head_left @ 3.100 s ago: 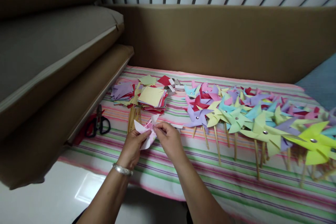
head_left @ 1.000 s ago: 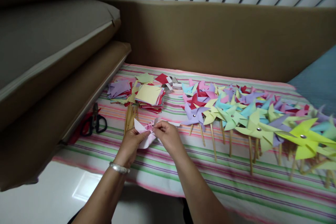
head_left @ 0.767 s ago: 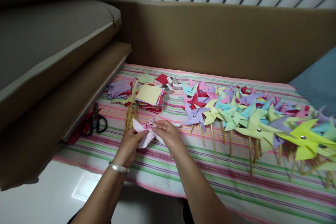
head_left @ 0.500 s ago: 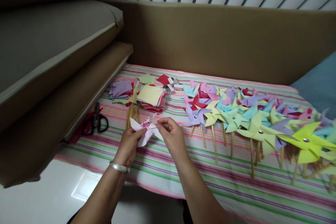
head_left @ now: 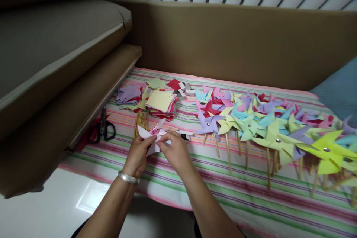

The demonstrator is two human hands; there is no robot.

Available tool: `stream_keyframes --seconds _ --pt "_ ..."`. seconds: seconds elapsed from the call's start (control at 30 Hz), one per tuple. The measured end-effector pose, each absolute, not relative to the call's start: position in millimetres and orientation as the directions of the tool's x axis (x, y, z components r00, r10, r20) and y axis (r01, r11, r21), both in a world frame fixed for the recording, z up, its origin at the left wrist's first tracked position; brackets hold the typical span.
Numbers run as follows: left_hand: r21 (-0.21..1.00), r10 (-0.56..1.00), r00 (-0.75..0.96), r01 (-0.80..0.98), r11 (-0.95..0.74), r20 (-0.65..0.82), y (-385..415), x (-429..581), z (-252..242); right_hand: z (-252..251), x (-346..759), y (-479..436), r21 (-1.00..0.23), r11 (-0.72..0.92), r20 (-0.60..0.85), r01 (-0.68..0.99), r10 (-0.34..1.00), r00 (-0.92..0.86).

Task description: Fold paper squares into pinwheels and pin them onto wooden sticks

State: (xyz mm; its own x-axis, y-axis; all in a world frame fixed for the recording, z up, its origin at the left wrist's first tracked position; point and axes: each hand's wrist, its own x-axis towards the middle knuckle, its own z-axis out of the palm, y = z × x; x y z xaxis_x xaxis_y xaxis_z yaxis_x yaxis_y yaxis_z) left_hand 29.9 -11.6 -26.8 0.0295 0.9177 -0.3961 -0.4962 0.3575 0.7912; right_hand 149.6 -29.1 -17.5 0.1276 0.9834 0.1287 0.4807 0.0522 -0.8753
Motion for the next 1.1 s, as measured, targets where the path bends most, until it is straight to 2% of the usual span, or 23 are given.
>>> stream_keyframes --seconds 0.2,0.33,0.63,1.1 --pt "0.741 0.907 0.109 -0.541 0.398 -0.407 -10.5 26.5 -23.4 -10.3 158.3 -26.6 -0.956 0.038 0.05 0.289 0.998 0.033" --pt "0.753 0.907 0.082 -0.531 0.39 -0.412 -12.3 29.0 -21.0 -9.4 155.0 -26.0 -0.981 -0.006 0.013 0.194 0.995 0.097" --pt "0.761 0.908 0.116 -0.507 0.403 -0.403 -14.5 31.4 -17.8 -16.4 151.5 -26.1 -0.949 -0.057 0.011 0.309 0.977 0.214" --pt "0.762 0.905 0.158 -0.493 0.42 -0.396 -16.4 36.2 -11.6 -28.5 151.6 -22.7 -0.904 -0.02 0.096 0.427 0.963 0.25"
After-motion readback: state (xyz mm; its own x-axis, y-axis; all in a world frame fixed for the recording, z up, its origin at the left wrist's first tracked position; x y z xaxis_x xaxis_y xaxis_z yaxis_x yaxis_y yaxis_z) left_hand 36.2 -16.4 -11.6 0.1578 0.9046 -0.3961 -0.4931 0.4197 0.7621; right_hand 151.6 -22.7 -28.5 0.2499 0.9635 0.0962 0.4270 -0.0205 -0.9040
